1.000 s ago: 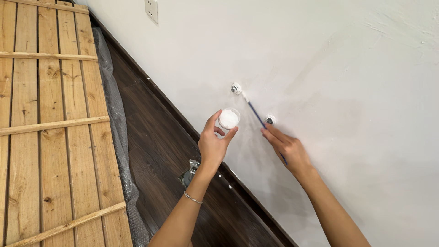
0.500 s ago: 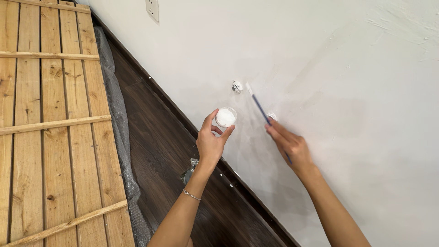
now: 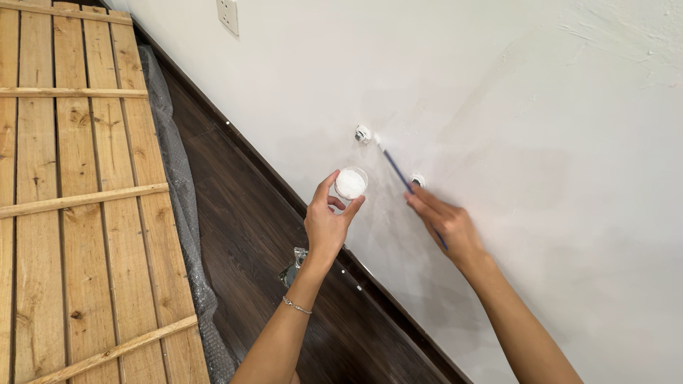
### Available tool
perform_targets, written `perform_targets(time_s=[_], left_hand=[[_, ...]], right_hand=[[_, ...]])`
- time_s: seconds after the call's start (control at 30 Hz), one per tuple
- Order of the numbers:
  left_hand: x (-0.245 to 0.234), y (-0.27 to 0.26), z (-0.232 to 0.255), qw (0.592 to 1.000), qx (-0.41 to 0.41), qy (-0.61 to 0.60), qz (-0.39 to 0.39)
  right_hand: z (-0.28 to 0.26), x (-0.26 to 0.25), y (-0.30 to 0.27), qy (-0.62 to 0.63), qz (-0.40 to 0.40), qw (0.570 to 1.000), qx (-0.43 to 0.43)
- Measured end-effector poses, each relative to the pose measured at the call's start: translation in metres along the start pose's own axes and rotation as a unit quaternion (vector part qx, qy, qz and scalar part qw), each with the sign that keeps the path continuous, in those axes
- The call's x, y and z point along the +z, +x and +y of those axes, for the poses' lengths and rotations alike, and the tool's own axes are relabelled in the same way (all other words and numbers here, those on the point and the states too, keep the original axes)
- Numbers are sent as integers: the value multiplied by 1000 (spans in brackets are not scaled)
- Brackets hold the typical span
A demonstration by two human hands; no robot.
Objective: The person uses a small brush to apply white filler paste from a small container onto several small holes in a white wall. The person repeatedly dips the brush into the container and carefully fills each hole, smoothing the surface around the openings.
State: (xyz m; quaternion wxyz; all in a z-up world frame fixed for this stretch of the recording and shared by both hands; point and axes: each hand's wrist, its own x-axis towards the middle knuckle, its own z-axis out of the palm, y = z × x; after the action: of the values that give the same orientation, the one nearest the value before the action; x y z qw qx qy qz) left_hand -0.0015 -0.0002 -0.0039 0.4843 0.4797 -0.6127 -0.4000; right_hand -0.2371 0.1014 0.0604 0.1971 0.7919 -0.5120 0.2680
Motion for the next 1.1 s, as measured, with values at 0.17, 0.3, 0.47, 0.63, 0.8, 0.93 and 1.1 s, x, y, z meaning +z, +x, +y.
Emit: perform_targets(time_s=[0.17,0.3,0.47,0.63,0.8,0.93,1.1], left_hand=[[-1,0,2,1000,-4,2,-7],[-2,-1,3,1000,-5,2,-10],[-3,-1,1,1000,1,4,-10],[-4,1,-3,1000,26,12,6],[-10,4,-12,999,16,38,1],[-13,6,-24,999,12,48,-17],[-9,4,-40,996,-33,59,-65]], right_hand=[[2,-1,2,14,20,1000,6],[1,0,-3,-9,20,1000,-16],[-7,1,-21,19,-37,999,11],[-6,3,-32,-4,-50,998,33],[-11,5,-55,25,-45,998,32],[-9,9,-74,1,-56,998,42],[-15,15,-94,11,-62,997,46]])
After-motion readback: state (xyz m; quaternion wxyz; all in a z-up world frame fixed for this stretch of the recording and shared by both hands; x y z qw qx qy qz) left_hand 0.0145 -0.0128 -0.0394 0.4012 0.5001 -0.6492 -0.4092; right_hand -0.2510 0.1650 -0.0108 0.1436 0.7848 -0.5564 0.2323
